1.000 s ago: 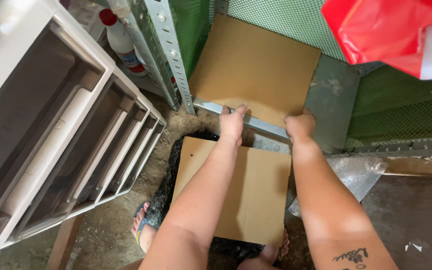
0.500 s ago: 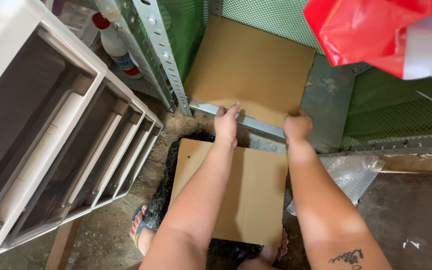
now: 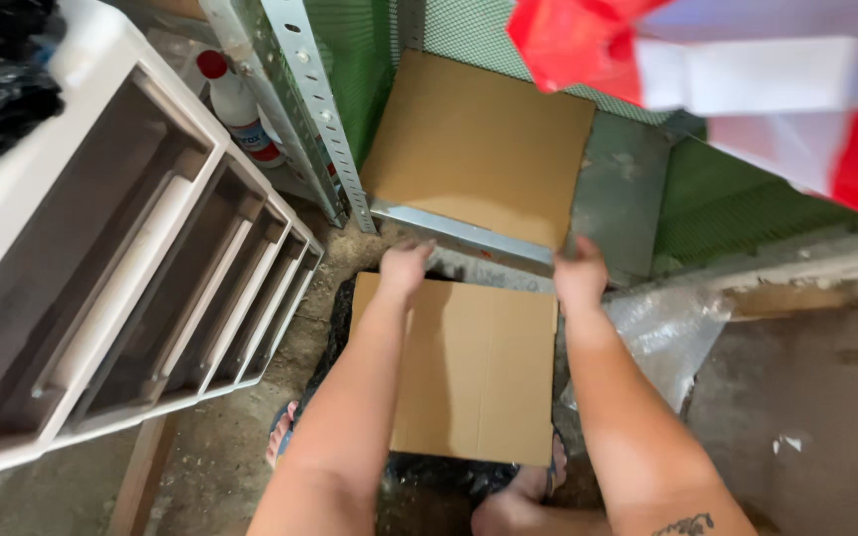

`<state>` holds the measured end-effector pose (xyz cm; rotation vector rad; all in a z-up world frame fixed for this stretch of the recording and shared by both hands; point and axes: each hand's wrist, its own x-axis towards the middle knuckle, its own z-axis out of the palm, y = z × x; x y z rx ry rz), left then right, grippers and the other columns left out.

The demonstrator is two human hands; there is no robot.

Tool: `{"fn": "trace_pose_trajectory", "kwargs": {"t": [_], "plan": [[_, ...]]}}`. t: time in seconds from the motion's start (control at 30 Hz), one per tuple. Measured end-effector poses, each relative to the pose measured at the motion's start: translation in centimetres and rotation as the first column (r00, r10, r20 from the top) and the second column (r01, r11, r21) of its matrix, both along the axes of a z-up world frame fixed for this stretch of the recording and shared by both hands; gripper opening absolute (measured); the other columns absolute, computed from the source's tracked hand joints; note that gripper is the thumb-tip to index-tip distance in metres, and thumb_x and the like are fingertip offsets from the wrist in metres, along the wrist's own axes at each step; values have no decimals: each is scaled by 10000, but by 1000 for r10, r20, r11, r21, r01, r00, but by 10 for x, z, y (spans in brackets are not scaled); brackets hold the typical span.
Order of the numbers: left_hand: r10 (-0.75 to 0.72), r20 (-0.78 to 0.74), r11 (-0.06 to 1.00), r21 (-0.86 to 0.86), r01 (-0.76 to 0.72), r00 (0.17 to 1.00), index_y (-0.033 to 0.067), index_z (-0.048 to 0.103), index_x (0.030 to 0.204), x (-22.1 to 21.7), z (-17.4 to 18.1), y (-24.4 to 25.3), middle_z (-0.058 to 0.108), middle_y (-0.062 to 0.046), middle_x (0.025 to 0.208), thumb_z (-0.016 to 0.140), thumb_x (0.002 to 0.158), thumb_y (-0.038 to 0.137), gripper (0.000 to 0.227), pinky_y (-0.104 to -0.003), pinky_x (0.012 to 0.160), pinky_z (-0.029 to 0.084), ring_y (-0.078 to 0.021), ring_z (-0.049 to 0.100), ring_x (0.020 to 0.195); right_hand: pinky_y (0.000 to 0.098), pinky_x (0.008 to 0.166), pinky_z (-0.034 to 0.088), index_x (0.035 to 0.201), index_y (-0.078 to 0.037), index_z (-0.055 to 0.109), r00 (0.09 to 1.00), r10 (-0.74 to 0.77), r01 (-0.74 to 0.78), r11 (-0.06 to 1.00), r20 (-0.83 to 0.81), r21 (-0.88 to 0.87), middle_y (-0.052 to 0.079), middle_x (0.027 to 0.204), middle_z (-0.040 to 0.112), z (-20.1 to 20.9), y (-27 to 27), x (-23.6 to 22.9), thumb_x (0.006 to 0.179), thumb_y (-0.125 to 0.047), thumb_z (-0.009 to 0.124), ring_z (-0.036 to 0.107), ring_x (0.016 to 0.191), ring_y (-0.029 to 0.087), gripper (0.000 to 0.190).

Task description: The person sits on the floor and removes flat cardboard pieces from a black bubble mailer. They then place the cardboard pieces onto a metal shelf, stacking them neatly.

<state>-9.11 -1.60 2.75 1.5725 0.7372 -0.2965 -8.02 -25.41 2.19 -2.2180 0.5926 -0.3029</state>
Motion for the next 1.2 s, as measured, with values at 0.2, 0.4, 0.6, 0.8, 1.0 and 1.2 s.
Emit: {"fn": "trace_pose_trajectory", "kwargs": {"t": [0.2, 0.4, 0.6, 0.8, 1.0, 1.2], "plan": [[-165, -164, 894, 392, 218, 973, 244, 782, 1174, -67, -60, 31, 787, -24, 1099, 753, 762, 574, 528, -422, 984, 561, -278, 683, 1181, 450, 900, 561, 1084, -152, 788, 970, -44, 41, 999, -238, -20, 101, 955, 765, -65, -46, -73, 750, -265, 846, 724, 1026, 348, 357], [53, -88, 973, 229, -31, 995, -88, 723, 1207, -160, -56, 20, 721, -293, 1191, 749, 828, 300, 543, -519, 1007, 498, -436, 640, 1214, 485, 993, 558, 1118, -116, 791, 861, 87, -195, 967, -501, -166, 188, 1051, 774, -93, -45, -159, 741, -269, 785, 712, 1130, 379, 407], [34, -479, 858, 464, 220, 877, 92, 528, 1488, -215, -44, 19, 381, -161, 1535, 737, 851, 403, 739, -648, 994, 526, -376, 493, 1363, 566, 914, 583, 1218, -29, 714, 694, 57, -225, 964, -717, -140, 228, 1148, 730, -91, -25, -209, 776, -278, 709, 700, 1134, 438, 507], [-111, -453, 810, 474, 345, 884, 22, 514, 1459, -243, -58, 26, 416, -189, 1511, 572, 852, 251, 652, -590, 1031, 506, -437, 530, 1320, 534, 1033, 541, 1299, 42, 662, 667, 87, -235, 967, -740, -97, 268, 1277, 627, -80, -22, -233, 789, -303, 774, 643, 1223, 462, 625], [-137, -397, 845, 431, 317, 907, -71, 418, 1530, -243, -87, 54, 439, -292, 1499, 637, 827, 317, 831, -597, 1089, 474, -499, 513, 1348, 539, 1036, 526, 1252, 88, 701, 649, 146, -219, 976, -747, 0, 338, 1231, 690, -83, -32, -234, 792, -299, 698, 646, 1224, 467, 601], [-173, -408, 829, 431, 356, 897, -41, 547, 1431, -235, -103, 66, 529, -325, 1404, 624, 807, 439, 791, -503, 1121, 468, -483, 542, 1328, 483, 1042, 540, 1253, 6, 728, 649, 161, -279, 960, -744, -35, 256, 1234, 735, -90, -40, -237, 734, -457, 782, 660, 1240, 385, 697]]}}
